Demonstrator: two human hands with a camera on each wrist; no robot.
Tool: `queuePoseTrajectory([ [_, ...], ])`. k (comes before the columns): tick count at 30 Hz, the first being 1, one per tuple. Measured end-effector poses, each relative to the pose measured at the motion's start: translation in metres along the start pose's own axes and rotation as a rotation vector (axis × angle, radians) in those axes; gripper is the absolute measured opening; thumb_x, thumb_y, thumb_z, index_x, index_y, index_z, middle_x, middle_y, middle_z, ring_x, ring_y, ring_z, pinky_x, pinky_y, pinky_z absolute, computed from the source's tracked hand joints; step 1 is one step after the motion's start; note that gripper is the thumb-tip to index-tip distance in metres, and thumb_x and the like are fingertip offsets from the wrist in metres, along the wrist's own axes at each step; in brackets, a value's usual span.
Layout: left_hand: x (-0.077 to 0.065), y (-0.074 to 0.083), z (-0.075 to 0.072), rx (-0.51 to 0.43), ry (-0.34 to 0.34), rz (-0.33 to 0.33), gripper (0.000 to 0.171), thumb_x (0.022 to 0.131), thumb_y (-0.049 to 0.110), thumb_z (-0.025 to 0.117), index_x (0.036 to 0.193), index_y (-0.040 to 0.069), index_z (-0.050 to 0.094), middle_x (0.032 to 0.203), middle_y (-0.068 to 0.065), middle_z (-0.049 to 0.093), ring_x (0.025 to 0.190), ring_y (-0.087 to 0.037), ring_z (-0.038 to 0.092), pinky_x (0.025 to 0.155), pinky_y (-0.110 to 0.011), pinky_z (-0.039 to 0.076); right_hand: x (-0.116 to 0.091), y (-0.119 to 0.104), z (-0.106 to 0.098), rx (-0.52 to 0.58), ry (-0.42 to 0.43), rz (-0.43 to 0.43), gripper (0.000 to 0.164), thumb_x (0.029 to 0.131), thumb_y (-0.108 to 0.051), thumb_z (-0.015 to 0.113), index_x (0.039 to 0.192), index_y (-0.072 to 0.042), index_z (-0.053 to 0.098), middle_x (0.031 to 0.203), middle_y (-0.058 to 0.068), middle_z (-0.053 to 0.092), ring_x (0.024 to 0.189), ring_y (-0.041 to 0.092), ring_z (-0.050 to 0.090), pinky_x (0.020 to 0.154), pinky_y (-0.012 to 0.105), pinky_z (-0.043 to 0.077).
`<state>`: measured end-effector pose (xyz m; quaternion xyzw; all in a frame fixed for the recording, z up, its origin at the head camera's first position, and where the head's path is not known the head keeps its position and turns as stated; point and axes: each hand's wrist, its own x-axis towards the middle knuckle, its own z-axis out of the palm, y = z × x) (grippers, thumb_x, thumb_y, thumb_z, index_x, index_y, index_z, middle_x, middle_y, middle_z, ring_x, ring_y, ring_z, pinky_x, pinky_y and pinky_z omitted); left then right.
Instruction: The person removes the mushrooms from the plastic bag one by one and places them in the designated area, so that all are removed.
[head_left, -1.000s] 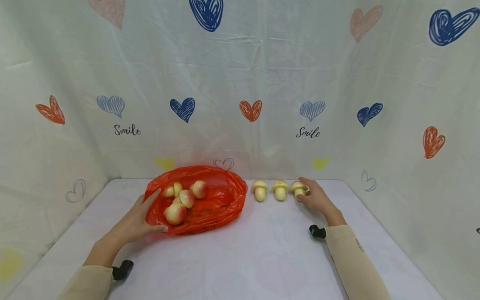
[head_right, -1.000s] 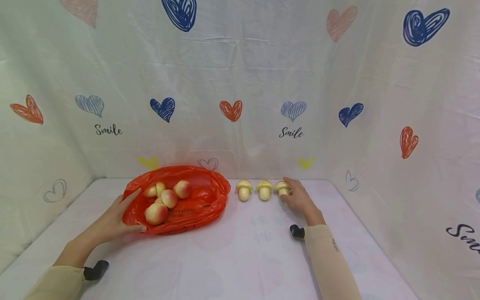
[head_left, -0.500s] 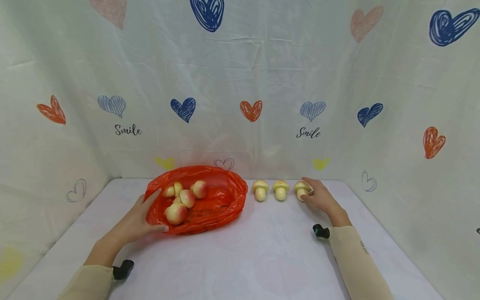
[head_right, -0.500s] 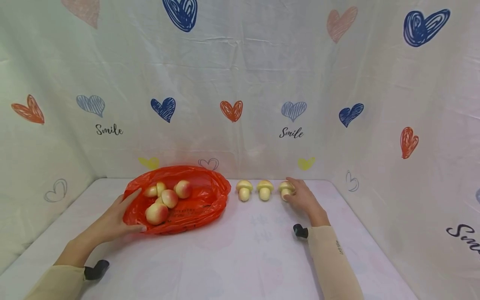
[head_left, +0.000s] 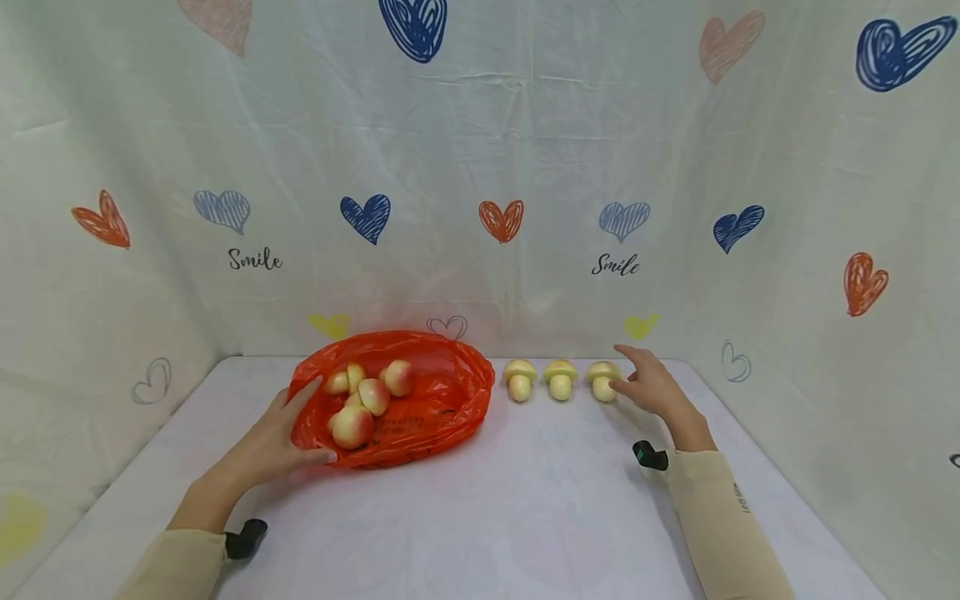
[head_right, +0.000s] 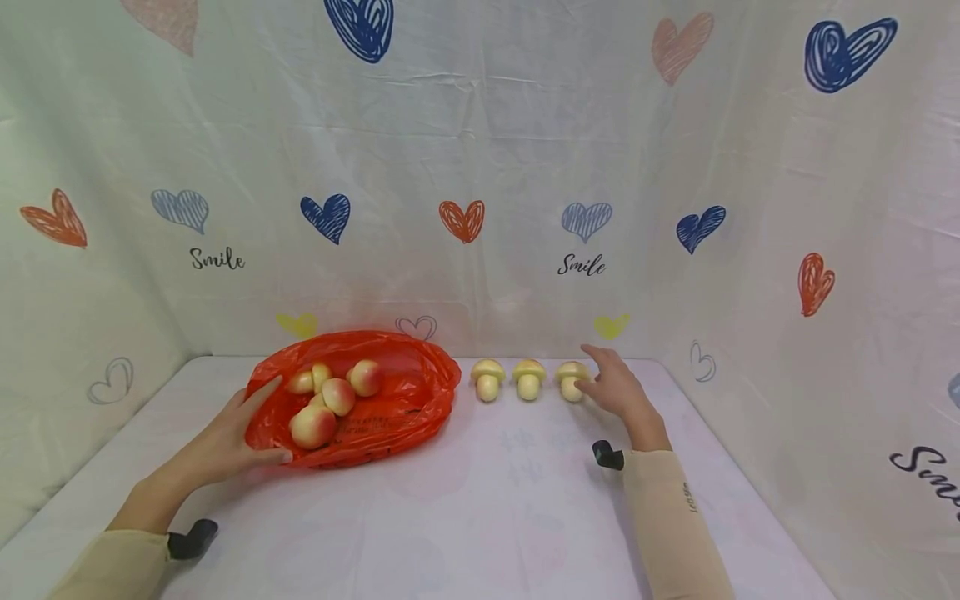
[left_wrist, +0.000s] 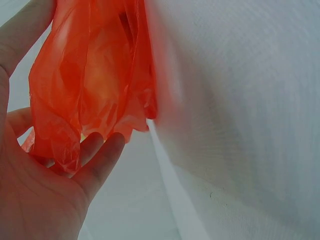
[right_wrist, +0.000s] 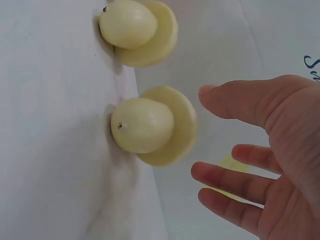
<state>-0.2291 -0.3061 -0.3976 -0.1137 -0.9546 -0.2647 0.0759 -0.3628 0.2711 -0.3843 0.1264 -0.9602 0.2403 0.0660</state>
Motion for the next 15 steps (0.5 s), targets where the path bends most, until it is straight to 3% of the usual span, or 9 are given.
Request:
queuePoseTrajectory([
  [7,0.000,0.000,0.000,-0.004,-0.005,-0.008,0.111,0.071,0.051,0.079,0.153,0.012,0.016,0.140,-0.030,0.024,0.122,-0.051,0.035,0.087,-0.067,0.043,-0.003,-0.026,-0.002,-0.004,0.047,-0.094,0.067,0.089,-0.025,0.067,0.146,-0.009,0.036,0.143,0.020,0.037,0.103,0.035,0.057,0.081,0.051,0.049],
  [15,0.000,0.002,-0.001,-0.003,-0.006,-0.009,0.109,0.071,0.050,0.079,0.153,0.012,0.017,0.140,-0.030,0.024,0.123,-0.051,0.035,0.087,-0.068,0.042,-0.007,-0.067,0.014,-0.062,0.087,-0.241,0.061,0.088,-0.024,0.069,0.141,-0.012,0.044,0.138,0.011,0.044,0.101,0.029,0.061,0.075,0.048,0.052],
])
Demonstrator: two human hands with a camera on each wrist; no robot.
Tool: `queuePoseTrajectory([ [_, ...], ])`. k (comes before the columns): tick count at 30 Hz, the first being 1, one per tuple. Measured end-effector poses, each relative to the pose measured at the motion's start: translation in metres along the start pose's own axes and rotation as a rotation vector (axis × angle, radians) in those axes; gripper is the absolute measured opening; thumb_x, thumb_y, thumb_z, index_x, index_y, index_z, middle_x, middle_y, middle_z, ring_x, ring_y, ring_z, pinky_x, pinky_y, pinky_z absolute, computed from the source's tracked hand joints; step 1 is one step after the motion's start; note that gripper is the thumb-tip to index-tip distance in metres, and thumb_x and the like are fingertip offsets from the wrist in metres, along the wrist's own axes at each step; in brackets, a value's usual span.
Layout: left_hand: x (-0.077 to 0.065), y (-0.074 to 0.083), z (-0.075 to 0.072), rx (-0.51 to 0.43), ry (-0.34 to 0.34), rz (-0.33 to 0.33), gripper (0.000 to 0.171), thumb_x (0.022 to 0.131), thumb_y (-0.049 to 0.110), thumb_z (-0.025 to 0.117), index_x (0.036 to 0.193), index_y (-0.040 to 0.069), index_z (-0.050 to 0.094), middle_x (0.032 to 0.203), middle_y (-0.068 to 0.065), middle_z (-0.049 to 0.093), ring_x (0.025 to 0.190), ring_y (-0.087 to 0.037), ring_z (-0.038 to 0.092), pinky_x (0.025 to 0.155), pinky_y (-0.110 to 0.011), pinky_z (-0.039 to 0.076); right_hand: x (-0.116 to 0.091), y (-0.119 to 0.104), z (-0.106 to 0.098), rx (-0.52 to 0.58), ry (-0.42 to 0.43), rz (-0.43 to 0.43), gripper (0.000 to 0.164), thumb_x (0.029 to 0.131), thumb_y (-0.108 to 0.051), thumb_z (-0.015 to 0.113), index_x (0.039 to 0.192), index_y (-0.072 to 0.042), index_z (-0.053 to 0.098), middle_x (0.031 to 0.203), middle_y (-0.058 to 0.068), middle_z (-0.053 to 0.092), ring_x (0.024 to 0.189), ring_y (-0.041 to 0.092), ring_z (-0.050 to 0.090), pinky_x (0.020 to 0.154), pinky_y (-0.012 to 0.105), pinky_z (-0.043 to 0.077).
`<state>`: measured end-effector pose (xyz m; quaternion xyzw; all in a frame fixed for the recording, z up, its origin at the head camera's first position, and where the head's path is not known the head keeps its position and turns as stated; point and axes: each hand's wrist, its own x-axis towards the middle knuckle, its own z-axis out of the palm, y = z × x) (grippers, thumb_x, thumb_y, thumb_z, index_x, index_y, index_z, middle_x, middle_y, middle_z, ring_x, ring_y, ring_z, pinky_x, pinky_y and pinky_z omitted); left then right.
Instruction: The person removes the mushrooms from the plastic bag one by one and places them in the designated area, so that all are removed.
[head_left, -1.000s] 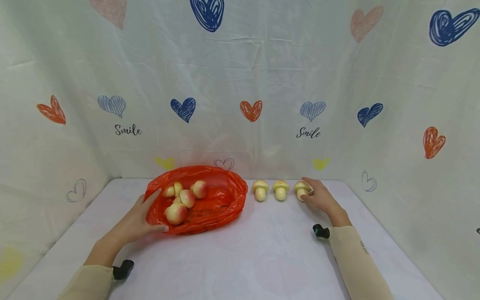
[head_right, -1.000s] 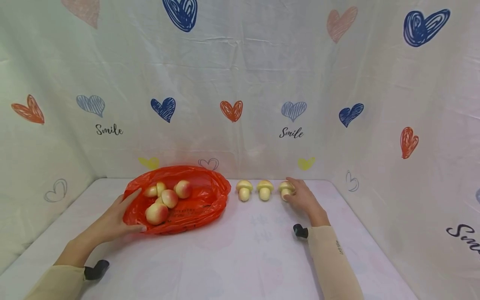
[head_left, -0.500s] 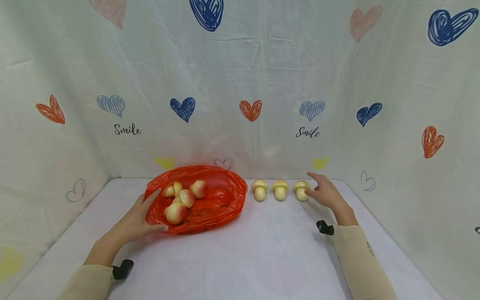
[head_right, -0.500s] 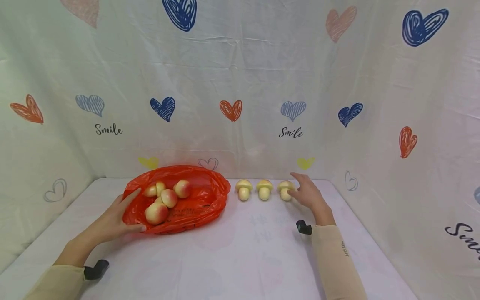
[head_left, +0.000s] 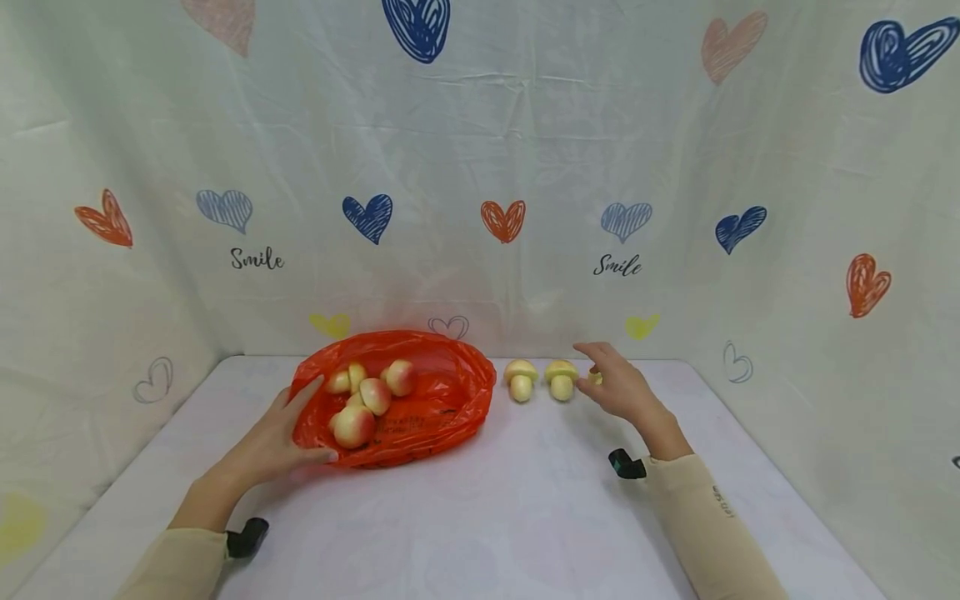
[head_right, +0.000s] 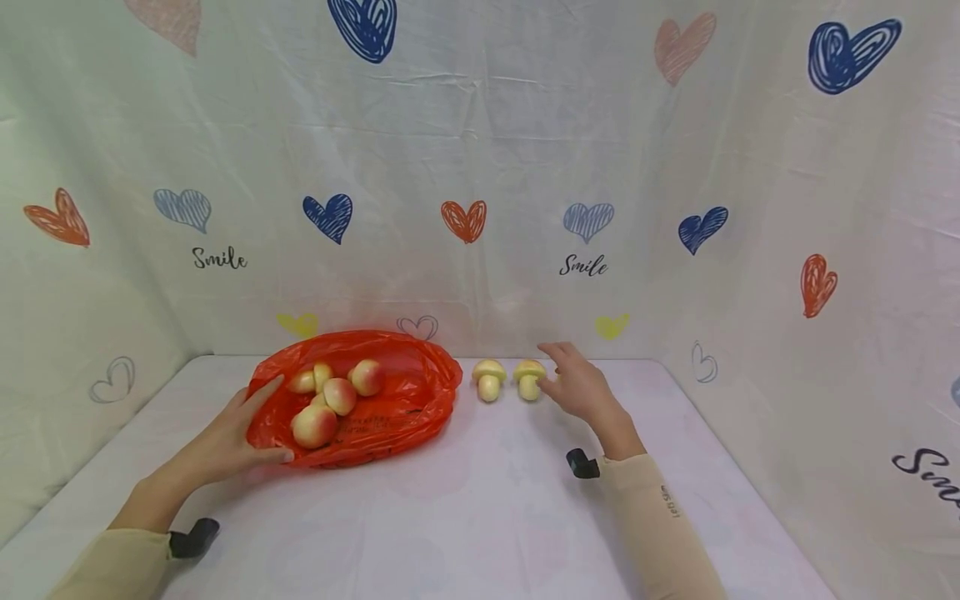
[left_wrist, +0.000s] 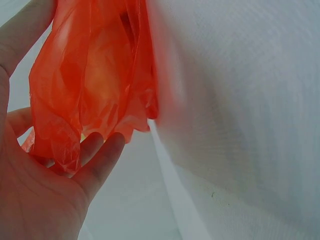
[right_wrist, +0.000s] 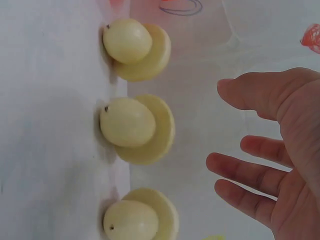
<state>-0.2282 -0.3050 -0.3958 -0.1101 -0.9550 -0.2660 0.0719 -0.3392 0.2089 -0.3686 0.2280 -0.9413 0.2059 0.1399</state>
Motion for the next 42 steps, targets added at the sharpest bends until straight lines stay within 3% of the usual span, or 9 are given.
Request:
queuePoseTrajectory([
  [7,-0.001,0.000,0.000,0.001,-0.002,-0.009,0.109,0.072,0.050,0.079,0.153,0.012,0.017,0.141,-0.030,0.023,0.123,-0.052,0.034,0.087,-0.068,0.043,0.002,-0.022,0.016,-0.051,0.030,-0.132,0.054,0.086,-0.025,0.071,0.135,-0.012,0.052,0.129,0.008,0.051,0.098,0.027,0.062,0.076,0.045,0.052],
  [16,-0.002,-0.001,0.000,0.004,-0.001,-0.004,0.109,0.071,0.050,0.079,0.153,0.012,0.017,0.141,-0.030,0.023,0.124,-0.051,0.034,0.087,-0.068,0.042,0.006,-0.043,0.027,-0.004,0.014,-0.225,0.051,0.087,-0.028,0.069,0.133,-0.013,0.054,0.128,0.004,0.052,0.105,0.023,0.059,0.085,0.042,0.051],
  [22,-0.002,-0.001,-0.001,0.001,0.000,-0.008,0.110,0.071,0.052,0.079,0.153,0.014,0.016,0.141,-0.030,0.023,0.124,-0.051,0.033,0.087,-0.068,0.042,0.016,-0.064,0.032,-0.001,0.003,-0.239,0.050,0.088,-0.030,0.069,0.134,-0.017,0.054,0.130,0.002,0.053,0.111,0.022,0.057,0.091,0.042,0.050],
  [31,0.000,-0.003,0.001,0.005,0.003,-0.003,0.110,0.071,0.051,0.079,0.153,0.014,0.016,0.140,-0.030,0.024,0.124,-0.051,0.034,0.088,-0.068,0.042,0.042,-0.100,0.038,0.016,0.051,-0.389,0.048,0.088,-0.030,0.069,0.132,-0.017,0.055,0.128,0.000,0.057,0.117,0.020,0.053,0.096,0.040,0.047],
  [42,-0.001,-0.002,-0.001,-0.024,-0.001,-0.012,0.111,0.071,0.051,0.079,0.154,0.015,0.014,0.142,-0.028,0.023,0.125,-0.050,0.033,0.088,-0.066,0.043,0.063,-0.142,0.052,0.044,-0.075,-0.410,0.046,0.090,-0.034,0.065,0.132,-0.017,0.055,0.132,0.003,0.054,0.121,0.021,0.049,0.099,0.040,0.045],
])
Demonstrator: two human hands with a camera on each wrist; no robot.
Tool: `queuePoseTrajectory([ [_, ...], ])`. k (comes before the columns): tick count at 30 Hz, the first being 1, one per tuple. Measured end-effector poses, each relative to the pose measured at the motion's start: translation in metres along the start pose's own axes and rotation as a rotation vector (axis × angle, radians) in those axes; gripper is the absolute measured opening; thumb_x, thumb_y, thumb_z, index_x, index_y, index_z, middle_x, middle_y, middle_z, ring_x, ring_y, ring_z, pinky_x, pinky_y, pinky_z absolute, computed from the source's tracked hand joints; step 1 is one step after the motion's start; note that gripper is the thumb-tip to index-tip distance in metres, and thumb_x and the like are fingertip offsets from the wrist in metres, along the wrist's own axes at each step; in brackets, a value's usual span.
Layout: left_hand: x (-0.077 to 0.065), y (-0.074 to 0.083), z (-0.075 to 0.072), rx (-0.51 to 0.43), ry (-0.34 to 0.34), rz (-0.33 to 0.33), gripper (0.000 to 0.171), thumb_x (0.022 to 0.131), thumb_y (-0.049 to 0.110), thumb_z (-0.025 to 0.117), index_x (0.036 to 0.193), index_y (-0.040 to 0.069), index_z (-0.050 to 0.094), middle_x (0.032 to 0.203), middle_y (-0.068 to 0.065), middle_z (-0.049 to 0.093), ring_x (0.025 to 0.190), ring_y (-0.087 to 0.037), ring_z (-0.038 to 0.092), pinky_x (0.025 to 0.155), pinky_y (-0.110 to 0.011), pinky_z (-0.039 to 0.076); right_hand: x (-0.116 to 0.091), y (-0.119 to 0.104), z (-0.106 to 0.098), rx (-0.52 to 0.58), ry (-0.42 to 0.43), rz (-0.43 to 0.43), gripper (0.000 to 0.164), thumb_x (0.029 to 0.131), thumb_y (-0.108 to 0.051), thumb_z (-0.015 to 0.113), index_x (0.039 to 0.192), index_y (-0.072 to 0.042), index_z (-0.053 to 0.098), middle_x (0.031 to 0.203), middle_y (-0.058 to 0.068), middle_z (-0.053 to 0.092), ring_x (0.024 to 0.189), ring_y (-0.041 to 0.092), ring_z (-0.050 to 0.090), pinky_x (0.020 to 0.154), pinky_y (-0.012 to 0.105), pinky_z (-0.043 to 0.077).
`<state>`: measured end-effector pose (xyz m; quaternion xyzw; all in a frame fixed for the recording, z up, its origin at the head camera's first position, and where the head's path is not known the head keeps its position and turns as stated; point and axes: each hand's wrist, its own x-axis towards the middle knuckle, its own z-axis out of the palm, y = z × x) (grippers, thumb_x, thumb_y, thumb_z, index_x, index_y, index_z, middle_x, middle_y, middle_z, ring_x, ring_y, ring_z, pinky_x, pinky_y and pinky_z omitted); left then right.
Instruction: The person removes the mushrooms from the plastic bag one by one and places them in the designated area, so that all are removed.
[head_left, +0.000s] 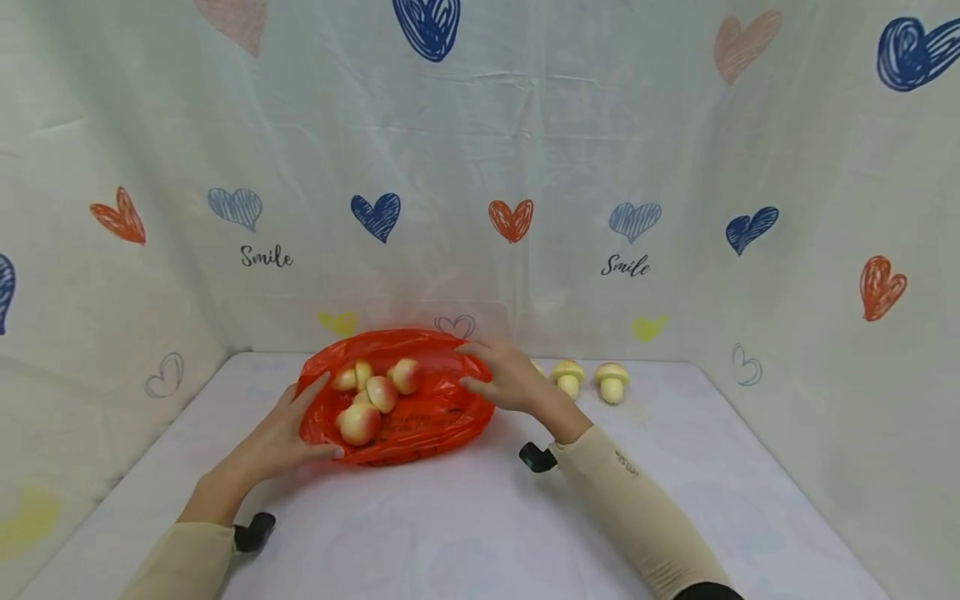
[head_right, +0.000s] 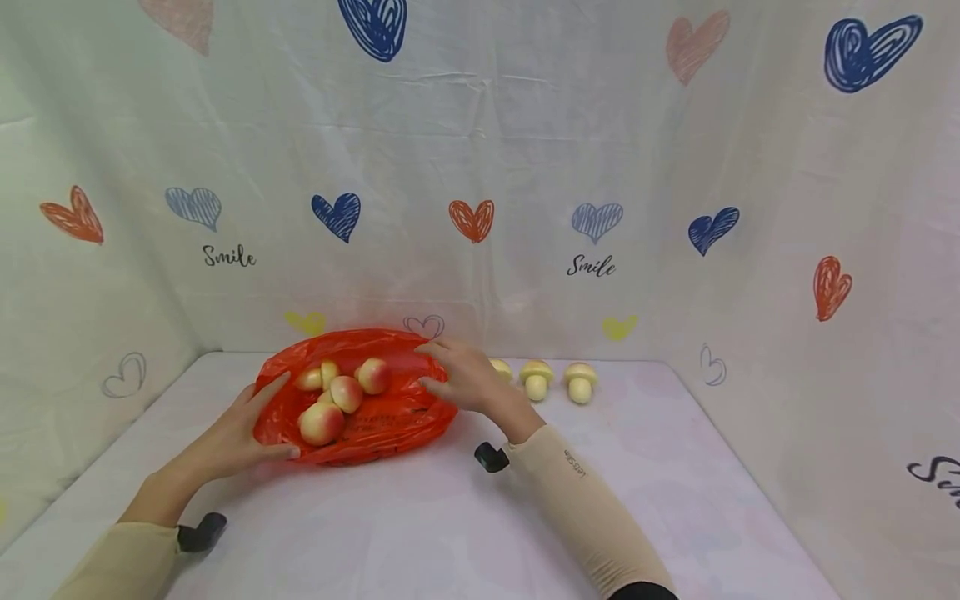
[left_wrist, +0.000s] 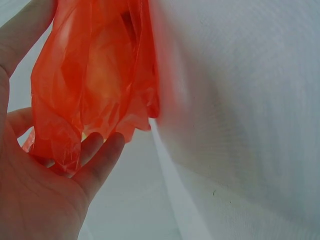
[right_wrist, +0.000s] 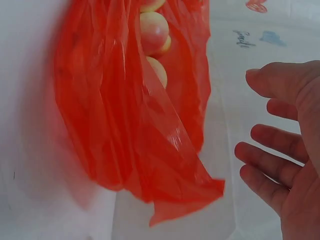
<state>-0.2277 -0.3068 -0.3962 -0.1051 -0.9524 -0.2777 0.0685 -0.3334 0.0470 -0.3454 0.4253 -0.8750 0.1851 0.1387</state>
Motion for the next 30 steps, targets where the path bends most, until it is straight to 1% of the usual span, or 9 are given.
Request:
queuePoseTrajectory([
  [5,0.000,0.000,-0.001,-0.001,-0.006,-0.007,0.111,0.071,0.052,0.078,0.154,0.015,0.014,0.142,-0.028,0.022,0.125,-0.051,0.033,0.087,-0.067,0.043,0.013,-0.010,0.012,0.030,-0.061,-0.025,0.046,0.091,-0.031,0.065,0.132,-0.015,0.054,0.132,0.003,0.053,0.120,0.021,0.050,0.100,0.038,0.044],
  [10,0.000,0.000,0.000,-0.006,-0.009,-0.008,0.110,0.072,0.050,0.079,0.154,0.015,0.014,0.143,-0.029,0.021,0.125,-0.051,0.032,0.088,-0.067,0.042,0.024,-0.021,0.028,0.062,-0.108,-0.022,0.045,0.091,-0.032,0.064,0.132,-0.017,0.054,0.130,-0.001,0.052,0.118,0.016,0.049,0.099,0.033,0.044],
  [14,0.000,0.000,0.001,-0.008,-0.012,-0.007,0.110,0.072,0.049,0.079,0.154,0.014,0.014,0.142,-0.030,0.022,0.125,-0.052,0.032,0.089,-0.067,0.041,0.032,-0.030,0.041,0.085,-0.153,-0.023,0.047,0.091,-0.033,0.064,0.134,-0.018,0.053,0.132,-0.003,0.050,0.121,0.014,0.047,0.101,0.032,0.043],
  [18,0.001,0.000,0.000,-0.005,-0.006,0.004,0.109,0.072,0.047,0.080,0.154,0.014,0.015,0.143,-0.030,0.021,0.125,-0.052,0.032,0.089,-0.068,0.041,0.041,-0.041,0.051,0.093,-0.184,-0.052,0.048,0.091,-0.036,0.065,0.134,-0.018,0.053,0.132,-0.004,0.050,0.122,0.013,0.047,0.103,0.030,0.041],
  [23,0.001,0.000,-0.001,-0.005,-0.003,0.011,0.110,0.072,0.048,0.080,0.153,0.013,0.015,0.142,-0.030,0.022,0.125,-0.052,0.033,0.090,-0.068,0.040,0.051,-0.054,0.061,0.138,-0.210,-0.087,0.051,0.090,-0.038,0.065,0.135,-0.018,0.052,0.130,-0.006,0.049,0.118,0.012,0.048,0.099,0.025,0.043],
  [25,0.001,0.000,-0.001,0.000,-0.008,0.009,0.110,0.072,0.050,0.079,0.154,0.014,0.015,0.142,-0.030,0.023,0.125,-0.052,0.033,0.090,-0.068,0.041,0.055,-0.059,0.066,0.154,-0.220,-0.084,0.051,0.090,-0.038,0.065,0.135,-0.019,0.052,0.130,-0.007,0.050,0.117,0.010,0.048,0.098,0.023,0.043],
  [30,0.001,0.000,-0.001,0.009,-0.013,0.011,0.110,0.072,0.051,0.079,0.154,0.015,0.014,0.142,-0.029,0.023,0.124,-0.051,0.034,0.089,-0.068,0.040,0.062,-0.073,0.076,0.180,-0.276,-0.052,0.051,0.089,-0.040,0.065,0.136,-0.023,0.051,0.135,-0.009,0.048,0.118,0.007,0.047,0.097,0.026,0.045],
])
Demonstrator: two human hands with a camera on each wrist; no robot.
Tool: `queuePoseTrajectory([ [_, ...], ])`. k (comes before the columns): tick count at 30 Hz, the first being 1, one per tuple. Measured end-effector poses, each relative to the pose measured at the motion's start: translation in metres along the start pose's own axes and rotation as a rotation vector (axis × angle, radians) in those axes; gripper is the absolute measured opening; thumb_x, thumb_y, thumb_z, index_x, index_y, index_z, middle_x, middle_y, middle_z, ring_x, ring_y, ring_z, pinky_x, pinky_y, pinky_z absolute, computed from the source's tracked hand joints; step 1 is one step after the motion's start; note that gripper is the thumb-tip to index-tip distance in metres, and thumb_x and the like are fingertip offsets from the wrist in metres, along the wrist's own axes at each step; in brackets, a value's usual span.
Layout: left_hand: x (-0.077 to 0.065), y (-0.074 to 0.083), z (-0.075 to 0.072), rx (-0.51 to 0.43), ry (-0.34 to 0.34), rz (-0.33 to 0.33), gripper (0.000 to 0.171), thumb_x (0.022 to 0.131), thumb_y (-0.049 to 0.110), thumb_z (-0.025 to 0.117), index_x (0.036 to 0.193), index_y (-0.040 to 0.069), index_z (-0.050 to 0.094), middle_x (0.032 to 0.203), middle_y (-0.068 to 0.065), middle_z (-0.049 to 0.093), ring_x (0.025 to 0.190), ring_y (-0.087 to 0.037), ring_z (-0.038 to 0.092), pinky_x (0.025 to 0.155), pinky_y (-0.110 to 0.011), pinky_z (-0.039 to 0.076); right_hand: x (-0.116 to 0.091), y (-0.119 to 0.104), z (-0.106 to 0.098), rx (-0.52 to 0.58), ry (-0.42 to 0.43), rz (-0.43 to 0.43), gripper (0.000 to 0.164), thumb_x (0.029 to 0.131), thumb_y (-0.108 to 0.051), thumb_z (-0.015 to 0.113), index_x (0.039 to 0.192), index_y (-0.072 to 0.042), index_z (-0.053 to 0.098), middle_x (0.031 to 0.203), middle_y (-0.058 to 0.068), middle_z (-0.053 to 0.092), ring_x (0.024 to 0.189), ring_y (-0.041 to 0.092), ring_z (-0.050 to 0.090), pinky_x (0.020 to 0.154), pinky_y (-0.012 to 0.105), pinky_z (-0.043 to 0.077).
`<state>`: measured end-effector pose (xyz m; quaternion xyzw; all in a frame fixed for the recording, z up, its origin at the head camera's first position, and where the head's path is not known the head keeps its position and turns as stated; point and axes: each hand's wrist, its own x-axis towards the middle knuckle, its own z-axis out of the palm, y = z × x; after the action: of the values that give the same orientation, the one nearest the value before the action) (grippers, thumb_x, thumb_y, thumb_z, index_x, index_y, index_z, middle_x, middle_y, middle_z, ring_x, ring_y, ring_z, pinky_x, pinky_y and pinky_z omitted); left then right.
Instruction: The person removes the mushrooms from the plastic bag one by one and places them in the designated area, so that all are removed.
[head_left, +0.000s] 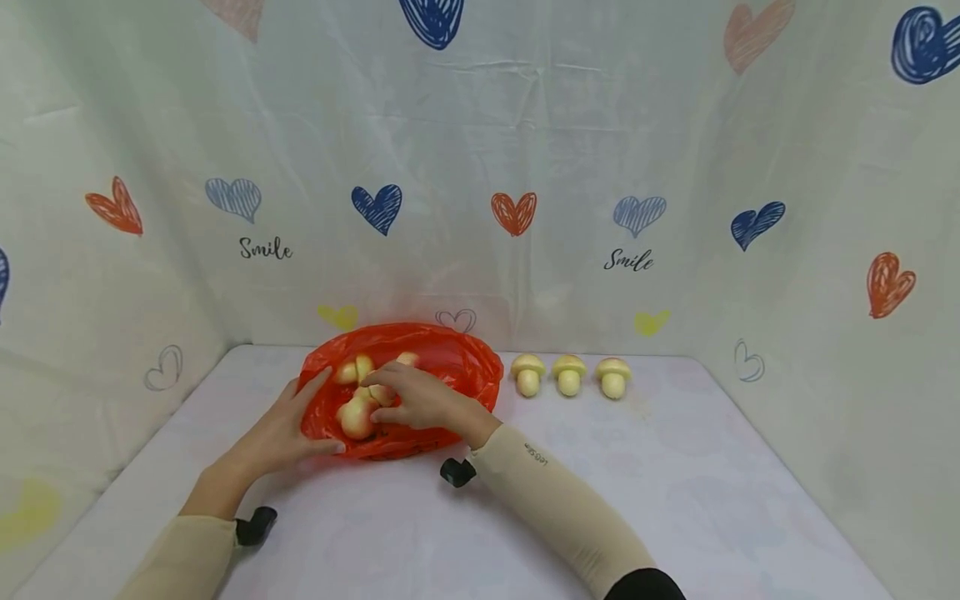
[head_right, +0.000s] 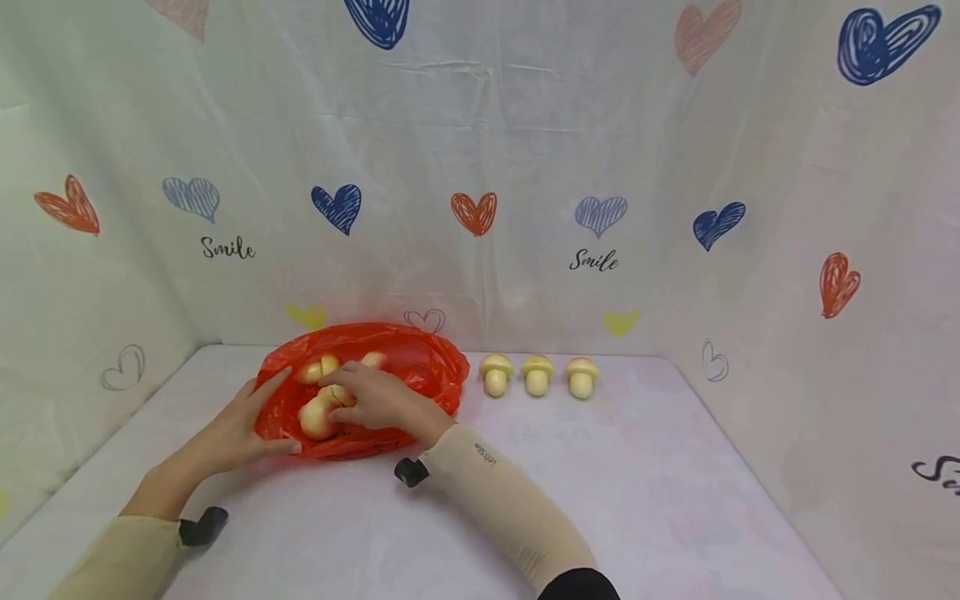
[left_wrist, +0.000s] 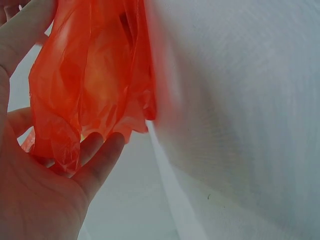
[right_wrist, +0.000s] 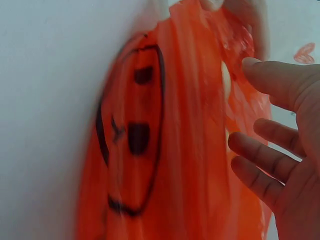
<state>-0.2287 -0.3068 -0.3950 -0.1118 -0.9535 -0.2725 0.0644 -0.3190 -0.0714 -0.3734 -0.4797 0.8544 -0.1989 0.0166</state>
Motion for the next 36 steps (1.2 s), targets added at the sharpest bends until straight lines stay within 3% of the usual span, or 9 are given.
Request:
queuePoseTrajectory([
  [10,0.000,0.000,0.001,0.001,0.005,-0.009,0.110,0.072,0.048,0.080,0.154,0.015,0.014,0.141,-0.029,0.024,0.123,-0.050,0.036,0.087,-0.065,0.045,0.017,-0.014,0.017,-0.069,-0.051,0.031,0.053,0.089,-0.043,0.064,0.138,-0.029,0.049,0.141,-0.009,0.042,0.122,0.006,0.044,0.098,0.029,0.045],
  [19,0.001,0.000,0.001,0.000,0.008,-0.014,0.111,0.071,0.049,0.080,0.154,0.016,0.014,0.141,-0.029,0.024,0.123,-0.050,0.036,0.087,-0.065,0.045,0.021,-0.010,0.025,-0.125,-0.050,0.025,0.047,0.088,-0.040,0.067,0.133,-0.029,0.056,0.127,-0.010,0.049,0.109,0.003,0.044,0.094,0.020,0.044],
  [27,0.001,-0.001,0.002,-0.004,0.007,-0.022,0.112,0.071,0.050,0.080,0.154,0.016,0.014,0.142,-0.029,0.023,0.123,-0.051,0.036,0.087,-0.066,0.044,0.018,-0.002,0.024,-0.091,-0.037,0.041,0.045,0.088,-0.040,0.067,0.131,-0.029,0.057,0.131,-0.008,0.049,0.113,0.005,0.047,0.097,0.022,0.043],
  [36,0.000,0.000,-0.001,0.010,0.011,-0.014,0.112,0.071,0.049,0.080,0.154,0.013,0.014,0.142,-0.031,0.022,0.124,-0.052,0.035,0.090,-0.068,0.040,0.011,0.007,0.016,-0.042,-0.058,0.012,0.042,0.089,-0.035,0.068,0.129,-0.027,0.057,0.123,-0.013,0.052,0.108,0.003,0.047,0.097,0.021,0.041],
])
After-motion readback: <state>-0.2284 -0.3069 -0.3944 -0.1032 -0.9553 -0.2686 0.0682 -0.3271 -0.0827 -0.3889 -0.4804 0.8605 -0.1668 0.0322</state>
